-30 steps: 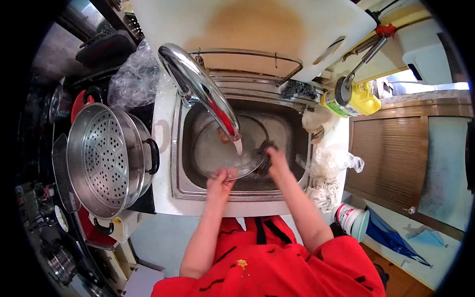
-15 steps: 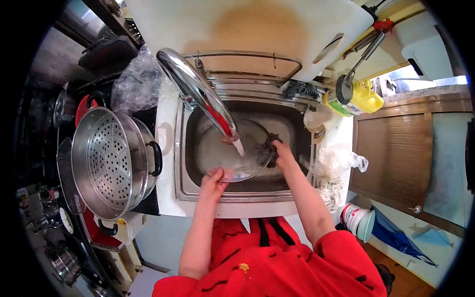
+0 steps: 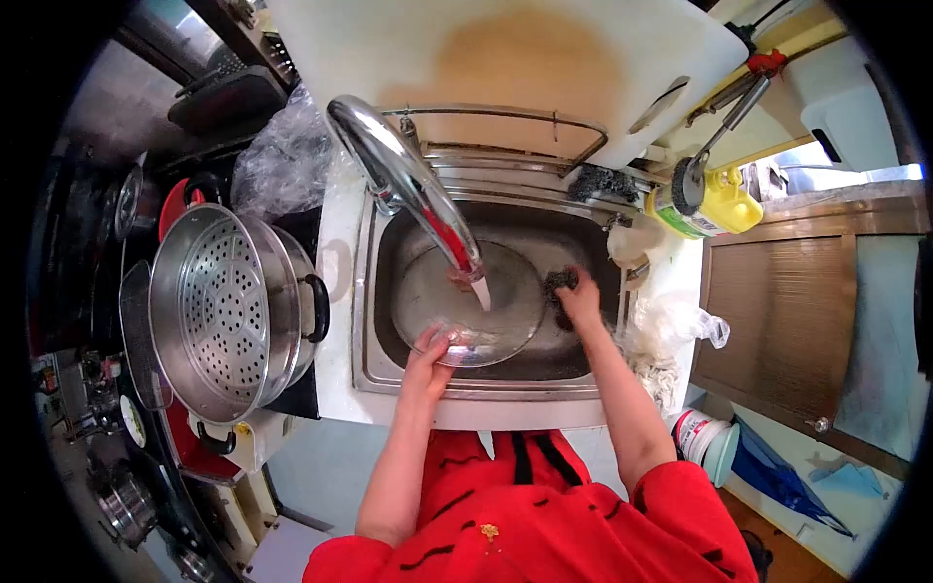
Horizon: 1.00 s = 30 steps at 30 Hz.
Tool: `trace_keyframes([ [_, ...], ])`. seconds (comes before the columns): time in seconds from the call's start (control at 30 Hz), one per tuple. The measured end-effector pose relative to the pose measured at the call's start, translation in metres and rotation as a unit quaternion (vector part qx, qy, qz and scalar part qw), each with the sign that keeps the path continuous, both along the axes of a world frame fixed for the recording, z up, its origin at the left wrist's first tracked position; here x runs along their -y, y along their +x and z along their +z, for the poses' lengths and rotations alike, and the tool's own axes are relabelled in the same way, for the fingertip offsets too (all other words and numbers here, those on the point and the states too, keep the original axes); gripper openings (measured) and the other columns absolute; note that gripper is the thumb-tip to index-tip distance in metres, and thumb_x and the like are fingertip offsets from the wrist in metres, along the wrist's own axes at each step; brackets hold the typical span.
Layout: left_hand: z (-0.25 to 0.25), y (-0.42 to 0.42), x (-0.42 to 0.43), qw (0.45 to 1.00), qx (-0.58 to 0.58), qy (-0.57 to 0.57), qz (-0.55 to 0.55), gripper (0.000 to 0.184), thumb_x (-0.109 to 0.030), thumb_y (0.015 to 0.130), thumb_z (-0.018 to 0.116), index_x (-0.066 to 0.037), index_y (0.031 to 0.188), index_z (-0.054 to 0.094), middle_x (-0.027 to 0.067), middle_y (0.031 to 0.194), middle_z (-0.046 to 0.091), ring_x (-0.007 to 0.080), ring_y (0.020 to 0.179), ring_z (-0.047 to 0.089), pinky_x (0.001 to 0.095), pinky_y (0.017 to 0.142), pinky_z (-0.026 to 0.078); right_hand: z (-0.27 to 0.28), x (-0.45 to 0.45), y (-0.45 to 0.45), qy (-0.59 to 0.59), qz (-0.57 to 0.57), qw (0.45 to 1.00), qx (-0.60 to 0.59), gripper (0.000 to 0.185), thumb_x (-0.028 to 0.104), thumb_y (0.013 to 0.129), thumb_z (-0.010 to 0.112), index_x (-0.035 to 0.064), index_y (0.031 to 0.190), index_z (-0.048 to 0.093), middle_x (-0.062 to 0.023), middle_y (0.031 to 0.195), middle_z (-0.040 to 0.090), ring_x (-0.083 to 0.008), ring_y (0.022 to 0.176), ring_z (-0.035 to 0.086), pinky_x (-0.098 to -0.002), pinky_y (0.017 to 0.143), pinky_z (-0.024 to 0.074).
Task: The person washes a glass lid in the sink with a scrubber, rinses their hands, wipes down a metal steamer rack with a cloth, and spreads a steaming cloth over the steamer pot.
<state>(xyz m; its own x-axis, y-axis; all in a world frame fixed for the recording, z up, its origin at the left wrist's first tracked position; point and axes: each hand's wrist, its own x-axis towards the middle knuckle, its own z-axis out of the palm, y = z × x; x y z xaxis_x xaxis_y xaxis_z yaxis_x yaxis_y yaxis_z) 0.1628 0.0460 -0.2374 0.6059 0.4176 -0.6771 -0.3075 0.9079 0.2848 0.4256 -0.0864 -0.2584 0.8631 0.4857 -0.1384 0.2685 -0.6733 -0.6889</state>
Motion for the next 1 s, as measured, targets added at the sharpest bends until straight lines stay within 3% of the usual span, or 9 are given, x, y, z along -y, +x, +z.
trace_keyframes([
  [0.37, 0.044, 0.011, -0.011, 0.976, 0.099, 0.058, -0.183, 0.052, 0.005, 0.075, 0.057, -0.006, 0.123, 0.038, 0.0222, 0.104, 0.055, 0.0344, 0.092, 0.059, 0.0384, 0.077, 0.053, 0.082, -0.003, -0.009, 0.035, 0.1, 0.99, 0.098, 0.039, 0.007, 0.059, 0.057, 0.0035, 0.099, 0.056, -0.0156, 0.092, 0.056, -0.0322, 0.088, 0.055, -0.0359, 0.079, 0.0436],
  [0.57, 0.083, 0.013, -0.022, 0.961, -0.009, 0.191, -0.2, 0.039, 0.003, 0.075, 0.056, 0.001, 0.114, 0.05, 0.0197, 0.097, 0.059, 0.0295, 0.092, 0.06, 0.0361, 0.079, 0.051, 0.086, -0.006, -0.016, 0.054, 0.084, 0.994, 0.04, 0.039, 0.006, 0.059, 0.057, 0.0036, 0.097, 0.056, -0.0157, 0.093, 0.056, -0.0319, 0.089, 0.055, -0.0354, 0.079, 0.0433],
  [0.63, 0.095, 0.015, -0.023, 0.87, -0.14, 0.418, -0.221, 0.029, 0.003, 0.074, 0.054, 0.0, 0.103, 0.057, 0.0169, 0.093, 0.061, 0.0269, 0.089, 0.062, 0.0324, 0.076, 0.05, 0.091, -0.013, -0.018, 0.073, 0.07, 0.995, -0.002, 0.039, 0.006, 0.059, 0.058, 0.0034, 0.097, 0.057, -0.0155, 0.094, 0.056, -0.0307, 0.09, 0.056, -0.0343, 0.08, 0.0431],
  [0.67, 0.103, 0.015, -0.024, 0.87, -0.141, 0.419, -0.219, 0.029, 0.003, 0.074, 0.054, 0.0, 0.103, 0.057, 0.0169, 0.093, 0.061, 0.0269, 0.089, 0.062, 0.0324, 0.076, 0.05, 0.094, -0.017, -0.018, 0.076, 0.079, 0.994, -0.001, 0.039, 0.006, 0.059, 0.059, 0.0033, 0.098, 0.057, -0.0151, 0.095, 0.057, -0.03, 0.091, 0.056, -0.0336, 0.081, 0.0428],
  [0.73, 0.119, 0.018, -0.027, 0.631, -0.25, 0.682, -0.273, 0.028, 0.003, 0.071, 0.054, -0.003, 0.098, 0.059, 0.0117, 0.088, 0.063, 0.0263, 0.082, 0.061, 0.0318, 0.071, 0.049, 0.101, -0.027, -0.017, 0.08, 0.089, 0.993, 0.001, 0.04, 0.006, 0.059, 0.059, 0.0032, 0.098, 0.057, -0.0148, 0.096, 0.058, -0.0292, 0.092, 0.056, -0.033, 0.082, 0.0424],
  [0.77, 0.117, 0.02, -0.026, 0.632, -0.251, 0.681, -0.272, 0.028, 0.003, 0.071, 0.054, -0.003, 0.098, 0.059, 0.0117, 0.088, 0.063, 0.0263, 0.082, 0.061, 0.0318, 0.071, 0.049, 0.105, -0.031, -0.017, 0.089, 0.079, 0.993, -0.011, 0.04, 0.006, 0.059, 0.059, 0.0033, 0.098, 0.057, -0.0144, 0.096, 0.058, -0.0288, 0.093, 0.056, -0.0331, 0.083, 0.042],
  [0.83, 0.114, 0.025, -0.022, 0.508, -0.236, 0.797, -0.225, 0.024, 0.0, 0.069, 0.051, -0.007, 0.091, 0.06, 0.0108, 0.087, 0.062, 0.0285, 0.079, 0.06, 0.0344, 0.067, 0.048, 0.108, -0.033, -0.017, 0.096, 0.07, 0.993, -0.022, 0.04, 0.006, 0.059, 0.059, 0.0034, 0.099, 0.057, -0.0141, 0.096, 0.058, -0.0284, 0.094, 0.056, -0.0331, 0.084, 0.0415],
  [0.93, 0.103, 0.023, -0.02, 0.464, -0.232, 0.822, -0.235, 0.02, -0.004, 0.069, 0.05, -0.007, 0.086, 0.06, 0.0082, 0.087, 0.063, 0.0252, 0.083, 0.06, 0.0353, 0.069, 0.048, 0.108, -0.026, -0.015, 0.082, 0.086, 0.993, -0.001, 0.037, 0.007, 0.064, 0.058, 0.0011, 0.101, 0.055, -0.0142, 0.094, 0.059, -0.0262, 0.087, 0.059, -0.0326, 0.077, 0.0453],
  [1.0, 0.089, 0.022, -0.018, 0.443, -0.228, 0.834, -0.237, 0.019, -0.005, 0.068, 0.051, -0.007, 0.086, 0.06, 0.0074, 0.088, 0.063, 0.0237, 0.084, 0.06, 0.0347, 0.07, 0.048, 0.108, -0.02, -0.016, 0.161, -0.129, 0.899, -0.387, 0.034, 0.008, 0.071, 0.055, -0.0012, 0.104, 0.053, -0.0139, 0.092, 0.06, -0.0234, 0.079, 0.061, -0.0323, 0.068, 0.0492],
])
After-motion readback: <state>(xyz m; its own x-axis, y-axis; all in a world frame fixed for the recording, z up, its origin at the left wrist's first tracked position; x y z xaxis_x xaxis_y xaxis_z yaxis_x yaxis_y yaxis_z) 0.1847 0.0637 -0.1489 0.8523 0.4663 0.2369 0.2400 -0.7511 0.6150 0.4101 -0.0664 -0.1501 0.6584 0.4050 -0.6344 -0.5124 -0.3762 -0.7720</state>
